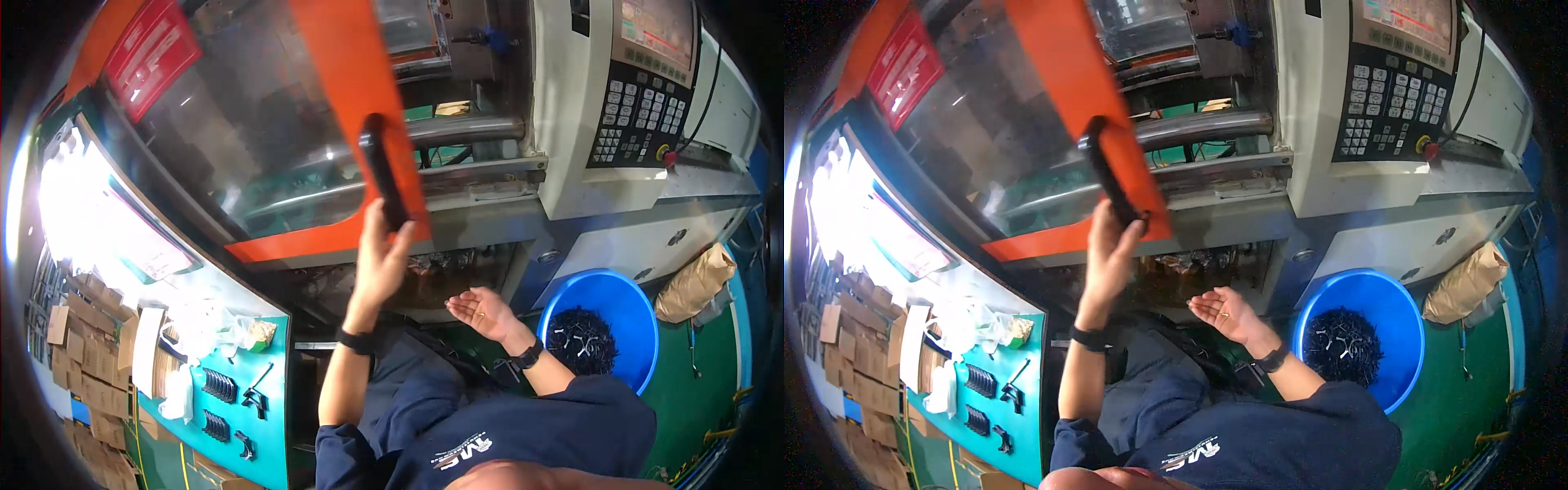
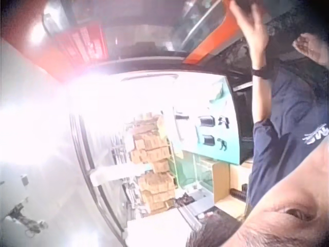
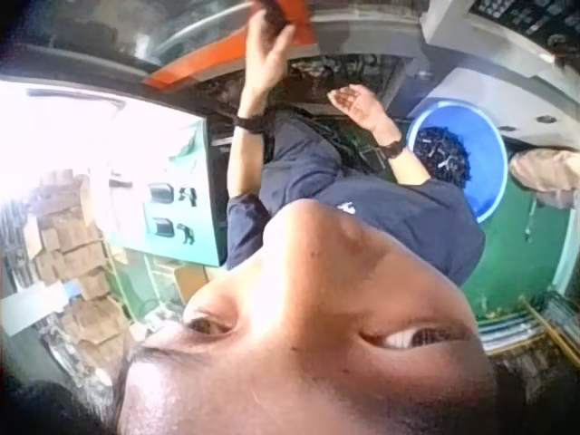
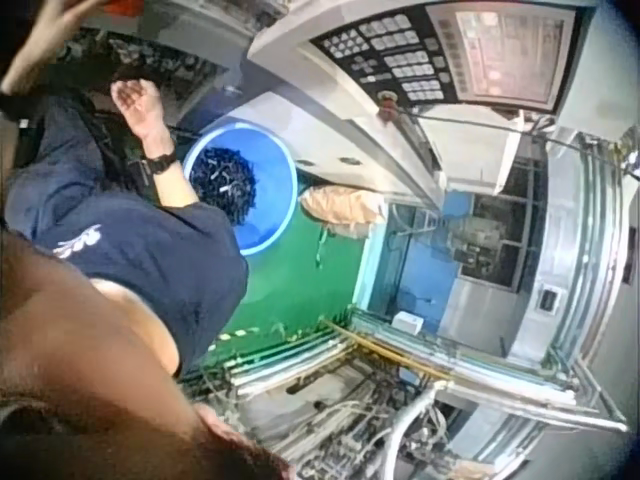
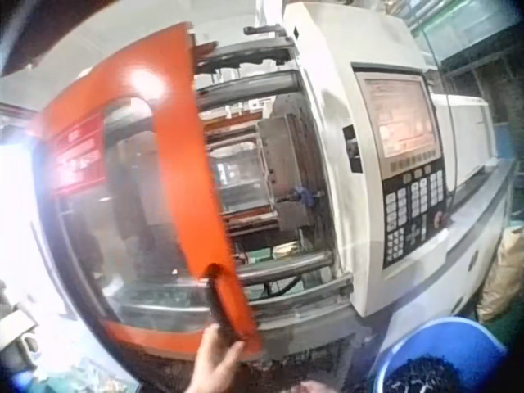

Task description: Deburring and inspecting plastic molded parts at a manufacturing station.

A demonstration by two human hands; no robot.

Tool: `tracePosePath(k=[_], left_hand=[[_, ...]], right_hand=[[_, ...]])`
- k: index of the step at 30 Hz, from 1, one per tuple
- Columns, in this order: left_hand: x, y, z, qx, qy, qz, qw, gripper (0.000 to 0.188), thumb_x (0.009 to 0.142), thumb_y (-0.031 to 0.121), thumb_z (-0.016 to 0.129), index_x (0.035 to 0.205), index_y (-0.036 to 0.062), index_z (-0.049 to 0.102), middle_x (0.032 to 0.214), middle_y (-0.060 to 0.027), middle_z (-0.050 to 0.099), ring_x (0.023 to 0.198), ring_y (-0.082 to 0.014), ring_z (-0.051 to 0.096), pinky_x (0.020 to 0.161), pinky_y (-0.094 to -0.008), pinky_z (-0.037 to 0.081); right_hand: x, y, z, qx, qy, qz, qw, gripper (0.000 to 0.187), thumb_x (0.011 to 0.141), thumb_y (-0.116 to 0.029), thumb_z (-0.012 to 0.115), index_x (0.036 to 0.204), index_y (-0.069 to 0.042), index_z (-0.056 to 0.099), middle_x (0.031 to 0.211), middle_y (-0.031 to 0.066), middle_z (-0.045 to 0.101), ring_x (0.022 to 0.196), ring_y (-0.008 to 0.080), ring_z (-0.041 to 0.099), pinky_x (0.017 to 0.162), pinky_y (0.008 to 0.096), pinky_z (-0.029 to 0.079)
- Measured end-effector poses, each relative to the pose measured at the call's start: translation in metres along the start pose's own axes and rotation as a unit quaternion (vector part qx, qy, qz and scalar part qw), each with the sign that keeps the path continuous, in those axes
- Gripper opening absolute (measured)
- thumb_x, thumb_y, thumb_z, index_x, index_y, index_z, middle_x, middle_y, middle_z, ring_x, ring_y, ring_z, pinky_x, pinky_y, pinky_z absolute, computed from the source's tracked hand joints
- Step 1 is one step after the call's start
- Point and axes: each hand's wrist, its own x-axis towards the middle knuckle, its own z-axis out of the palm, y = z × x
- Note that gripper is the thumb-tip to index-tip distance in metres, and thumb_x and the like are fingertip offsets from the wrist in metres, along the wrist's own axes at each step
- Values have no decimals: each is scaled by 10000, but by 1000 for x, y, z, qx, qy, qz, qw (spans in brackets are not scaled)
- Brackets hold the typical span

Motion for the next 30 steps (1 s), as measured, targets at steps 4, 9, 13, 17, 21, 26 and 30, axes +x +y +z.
tracePosePath(k=[4, 9, 13, 17, 21, 26, 30], left_hand=[[10, 10, 63, 42, -94, 16, 995, 557, 880, 42, 629, 1349, -10, 332, 1199, -94, 536, 1140, -161, 513, 986, -317, 396], [16, 23, 122, 29, -163, 30, 986, 721, 862, 81, 651, 1417, -61, 213, 1283, -178, 493, 1212, -228, 470, 1019, -335, 375], [20, 19, 166, 45, -179, 116, 976, 878, 827, 130, 668, 1451, -72, 85, 1436, -268, 287, 1368, -322, 287, 1106, -375, 255], [20, 23, 199, 48, -165, 163, 971, 989, 819, 131, 648, 1419, -118, -97, 1434, -382, 167, 1353, -490, 213, 1135, -460, 175], [20, 27, 170, 34, -193, 116, 974, 963, 820, 160, 668, 1447, -90, -17, 1477, -342, 138, 1405, -429, 152, 1145, -427, 180], [-26, 26, 59, 206, -87, 119, 968, 502, 827, 122, 649, 1284, -10, 489, 1308, -226, 443, 1205, -376, 450, 1010, -412, 388], [-140, -1, -76, 228, 191, -108, 949, 195, 906, 105, 582, 1049, -13, 643, 975, -123, 665, 931, -195, 631, 827, -304, 484]], right_hand=[[-6, -8, -19, 15, 13, -30, 999, 256, 923, -169, 464, 859, 42, 594, 1053, 259, 632, 1069, 365, 594, 1012, 452, 455], [-15, -7, -37, 52, 36, -43, 997, 256, 933, -170, 454, 871, 44, 581, 1021, 240, 637, 1027, 353, 609, 989, 448, 471], [-1, -16, -75, 46, 67, -45, 996, 256, 927, -165, 457, 875, 51, 583, 987, 220, 648, 990, 344, 624, 957, 432, 490], [-6, -30, -76, -162, -13, -178, 970, 292, 974, -211, 417, 1169, -27, 532, 1180, 121, 604, 1097, 242, 578, 983, 388, 443], [2, -32, -59, -161, -57, -176, 970, 388, 989, -319, 421, 1268, -61, 498, 1257, 88, 571, 1140, 219, 550, 984, 385, 431], [59, -23, -90, -71, 105, 4, 992, 228, 909, -275, 528, 893, -58, 596, 830, 73, 631, 688, 183, 578, 586, 299, 461], [120, 43, -106, -192, 111, 297, 929, 207, 866, -226, 541, 771, -44, 566, 668, 67, 562, 522, 169, 486, 470, 271, 387]])
